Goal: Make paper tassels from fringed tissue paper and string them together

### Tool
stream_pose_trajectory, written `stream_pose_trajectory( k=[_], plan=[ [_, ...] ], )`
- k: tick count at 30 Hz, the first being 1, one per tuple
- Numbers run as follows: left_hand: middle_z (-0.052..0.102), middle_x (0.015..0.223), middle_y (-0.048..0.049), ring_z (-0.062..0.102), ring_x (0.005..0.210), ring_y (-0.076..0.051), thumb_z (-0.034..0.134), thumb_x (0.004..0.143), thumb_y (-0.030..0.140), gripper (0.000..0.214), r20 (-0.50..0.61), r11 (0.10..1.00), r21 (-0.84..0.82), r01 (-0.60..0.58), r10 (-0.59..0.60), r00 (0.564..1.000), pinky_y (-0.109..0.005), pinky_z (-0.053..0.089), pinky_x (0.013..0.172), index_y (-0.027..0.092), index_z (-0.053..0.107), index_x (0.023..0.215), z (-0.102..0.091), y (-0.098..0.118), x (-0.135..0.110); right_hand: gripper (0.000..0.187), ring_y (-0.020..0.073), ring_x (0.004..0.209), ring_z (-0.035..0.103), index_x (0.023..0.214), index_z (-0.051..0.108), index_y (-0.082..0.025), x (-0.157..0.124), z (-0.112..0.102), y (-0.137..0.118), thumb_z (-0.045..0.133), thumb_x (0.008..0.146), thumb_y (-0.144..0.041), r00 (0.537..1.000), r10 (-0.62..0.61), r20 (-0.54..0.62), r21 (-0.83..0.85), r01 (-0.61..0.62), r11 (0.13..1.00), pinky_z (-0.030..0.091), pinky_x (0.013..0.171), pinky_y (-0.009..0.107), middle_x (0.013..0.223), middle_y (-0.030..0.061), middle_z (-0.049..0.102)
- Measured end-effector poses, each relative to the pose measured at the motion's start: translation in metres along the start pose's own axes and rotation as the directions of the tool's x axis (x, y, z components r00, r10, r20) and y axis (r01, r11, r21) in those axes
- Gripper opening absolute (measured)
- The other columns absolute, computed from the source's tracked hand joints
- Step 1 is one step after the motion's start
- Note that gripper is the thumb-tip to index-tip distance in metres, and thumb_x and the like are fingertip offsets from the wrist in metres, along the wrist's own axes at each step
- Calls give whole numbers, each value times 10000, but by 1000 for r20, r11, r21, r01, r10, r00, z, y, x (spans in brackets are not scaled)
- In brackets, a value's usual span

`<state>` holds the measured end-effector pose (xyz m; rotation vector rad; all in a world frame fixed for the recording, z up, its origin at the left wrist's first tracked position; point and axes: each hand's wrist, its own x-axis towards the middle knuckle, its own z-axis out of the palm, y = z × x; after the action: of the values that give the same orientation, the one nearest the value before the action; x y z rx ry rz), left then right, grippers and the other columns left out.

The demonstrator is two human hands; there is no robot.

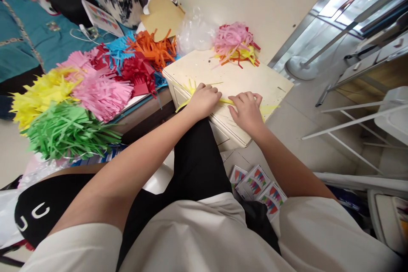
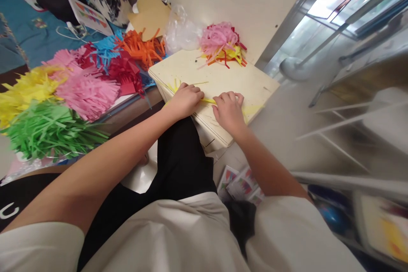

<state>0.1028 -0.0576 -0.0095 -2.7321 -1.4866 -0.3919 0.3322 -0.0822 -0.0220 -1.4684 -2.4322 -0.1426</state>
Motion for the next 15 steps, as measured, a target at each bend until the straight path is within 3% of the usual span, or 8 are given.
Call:
stream_pose_trajectory(
  k=[2, 7, 15],
  plan=[
    [840, 1107, -188, 750, 1136, -363, 560, 1125, 159, 289, -10, 1000, -5, 2, -2, 1000, -534, 461, 1047, 166, 847, 1095, 0, 0, 0, 376, 395, 1262, 587, 1338, 856, -211, 1, 0, -1, 531, 1160, -274, 1000, -7, 0, 24, 7, 1000, 342, 1125, 603, 1266, 181, 798],
    [840, 1068, -178, 747, 1117, -352, 565, 1117, 151, 301, -22, 999, -37, 17, -18, 1000, -535, 464, 1046, 186, 841, 1005, -2, 0, -2, 374, 382, 1186, 561, 1093, 875, -229, 3, 1, 1, 511, 1169, -264, 1000, -5, 4, 62, 5, 998, 308, 1049, 586, 1149, 167, 814],
    [821, 1196, -195, 689, 1269, -392, 601, 1081, 183, 267, 43, 987, -116, 109, -105, 994, -562, 483, 1099, 185, 866, 1044, -4, -6, -2, 298, 384, 1175, 581, 1057, 805, -224, 0, 1, 17, 531, 1160, -279, 994, 67, 84, 136, -78, 988, 325, 971, 526, 1148, 169, 816]
  ],
)
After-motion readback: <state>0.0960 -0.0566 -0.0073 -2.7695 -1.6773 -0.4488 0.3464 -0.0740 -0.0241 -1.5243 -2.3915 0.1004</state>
